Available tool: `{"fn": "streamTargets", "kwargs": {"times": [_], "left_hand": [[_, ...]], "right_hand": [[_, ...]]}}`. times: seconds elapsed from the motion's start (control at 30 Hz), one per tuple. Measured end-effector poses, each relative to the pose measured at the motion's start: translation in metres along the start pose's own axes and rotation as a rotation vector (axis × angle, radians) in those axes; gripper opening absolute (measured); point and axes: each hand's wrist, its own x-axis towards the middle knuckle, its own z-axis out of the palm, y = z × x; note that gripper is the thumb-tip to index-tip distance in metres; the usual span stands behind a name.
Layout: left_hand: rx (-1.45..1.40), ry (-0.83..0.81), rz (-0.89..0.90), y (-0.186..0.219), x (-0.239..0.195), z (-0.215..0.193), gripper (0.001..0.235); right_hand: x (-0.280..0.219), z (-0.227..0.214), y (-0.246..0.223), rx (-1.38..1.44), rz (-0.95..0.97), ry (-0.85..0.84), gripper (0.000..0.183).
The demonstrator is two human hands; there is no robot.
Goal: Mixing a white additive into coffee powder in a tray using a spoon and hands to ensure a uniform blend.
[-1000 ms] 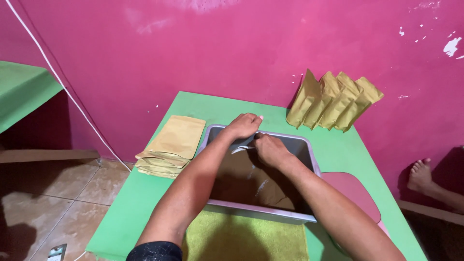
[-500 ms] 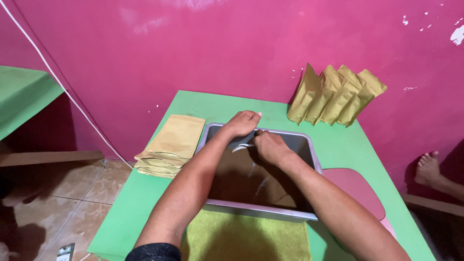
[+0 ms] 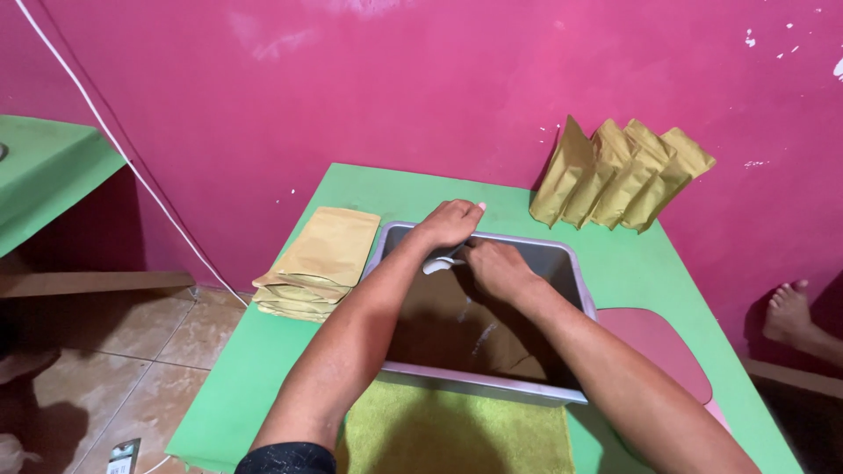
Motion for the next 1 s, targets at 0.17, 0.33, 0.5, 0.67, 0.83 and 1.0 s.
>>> {"fn": "streamTargets", "kwargs": {"times": [0.17, 0.33, 0.5, 0.67, 0.83, 1.0], "left_hand": [[-0.007, 0.010, 0.019, 0.005, -0.007, -0.003, 0.058], [-0.007, 0.019, 0.027, 0.008, -0.011, -0.005, 0.058], [-0.013, 0.018, 0.024, 0.004, -0.007, -0.002, 0.060], [0.018, 0.025, 0.045, 0.007, -0.010, -0.003, 0.057], [0.061, 0.057, 0.069, 0.001, -0.003, 0.000, 0.052], [0.118, 0.165, 0.128, -0.001, -0.010, -0.004, 0.048]], "right_hand": [[-0.002, -0.003, -0.006, 0.056, -0.048, 0.054, 0.031], [0.002, 0.008, -0.012, 0.038, -0.088, 0.103, 0.027], [0.004, 0.030, -0.004, 0.114, -0.015, 0.090, 0.021], [0.000, 0.021, -0.002, 0.021, -0.074, 0.177, 0.015], [0.002, 0.025, 0.007, 0.209, -0.082, 0.159, 0.011], [0.004, 0.032, 0.008, -0.210, -0.079, 0.253, 0.014]]}}
